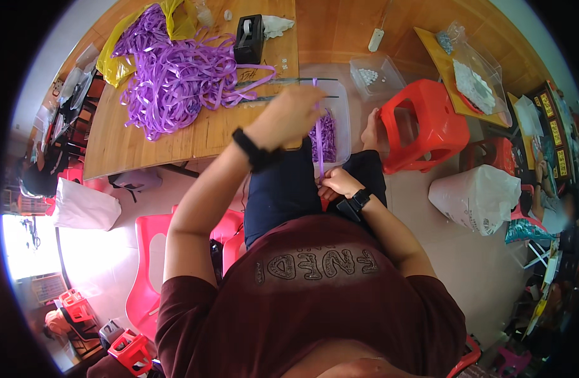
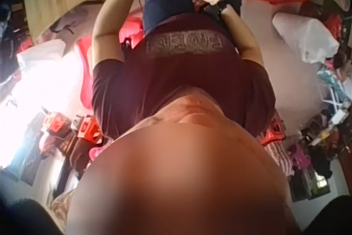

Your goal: Measure and cut or sort purple ribbons against a ruler on a wooden table.

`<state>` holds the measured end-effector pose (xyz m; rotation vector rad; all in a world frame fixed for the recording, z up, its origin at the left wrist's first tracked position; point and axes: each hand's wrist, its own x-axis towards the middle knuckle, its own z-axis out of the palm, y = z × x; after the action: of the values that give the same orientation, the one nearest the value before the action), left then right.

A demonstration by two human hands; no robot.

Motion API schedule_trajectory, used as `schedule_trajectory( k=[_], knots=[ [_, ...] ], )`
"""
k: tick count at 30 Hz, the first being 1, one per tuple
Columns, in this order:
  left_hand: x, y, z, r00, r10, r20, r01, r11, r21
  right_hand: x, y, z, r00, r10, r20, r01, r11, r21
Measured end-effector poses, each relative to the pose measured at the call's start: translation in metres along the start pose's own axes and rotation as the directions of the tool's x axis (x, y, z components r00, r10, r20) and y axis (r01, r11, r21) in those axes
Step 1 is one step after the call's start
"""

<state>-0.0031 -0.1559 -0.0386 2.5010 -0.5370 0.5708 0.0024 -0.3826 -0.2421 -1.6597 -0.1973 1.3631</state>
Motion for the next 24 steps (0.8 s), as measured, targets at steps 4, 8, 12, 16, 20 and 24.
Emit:
schedule_trajectory(
  k=[4,8,12,16,20,24],
  knots=[
    [-0.060,0.066,0.013,0.873,-0.164,0.459,0.331,0.891,-0.310,-0.010,0.000,0.001,0.999,-0.034,-0.005,0.034,0.998,-0.047],
    [-0.121,0.032,0.085,0.919,-0.246,0.309,0.325,0.916,-0.235,-0.029,-0.013,0.013,0.998,-0.032,0.048,0.035,0.997,-0.065],
    [-0.118,0.030,0.095,0.686,-0.612,0.393,0.727,0.560,-0.398,-0.044,-0.016,0.018,0.994,-0.043,0.104,0.043,0.999,0.002],
    [-0.127,0.027,0.104,0.707,-0.644,0.292,0.653,0.436,-0.619,-0.056,-0.025,0.025,0.991,-0.034,0.132,0.039,0.999,-0.032],
    [-0.121,0.037,0.095,0.685,-0.680,0.263,0.579,0.289,-0.762,-0.065,-0.029,0.029,0.990,-0.019,0.137,0.026,0.998,-0.054],
    [-0.123,0.037,0.089,0.648,-0.620,0.443,0.700,0.256,-0.666,-0.074,-0.034,0.032,0.986,-0.026,0.162,0.032,0.999,-0.031]
  ],
)
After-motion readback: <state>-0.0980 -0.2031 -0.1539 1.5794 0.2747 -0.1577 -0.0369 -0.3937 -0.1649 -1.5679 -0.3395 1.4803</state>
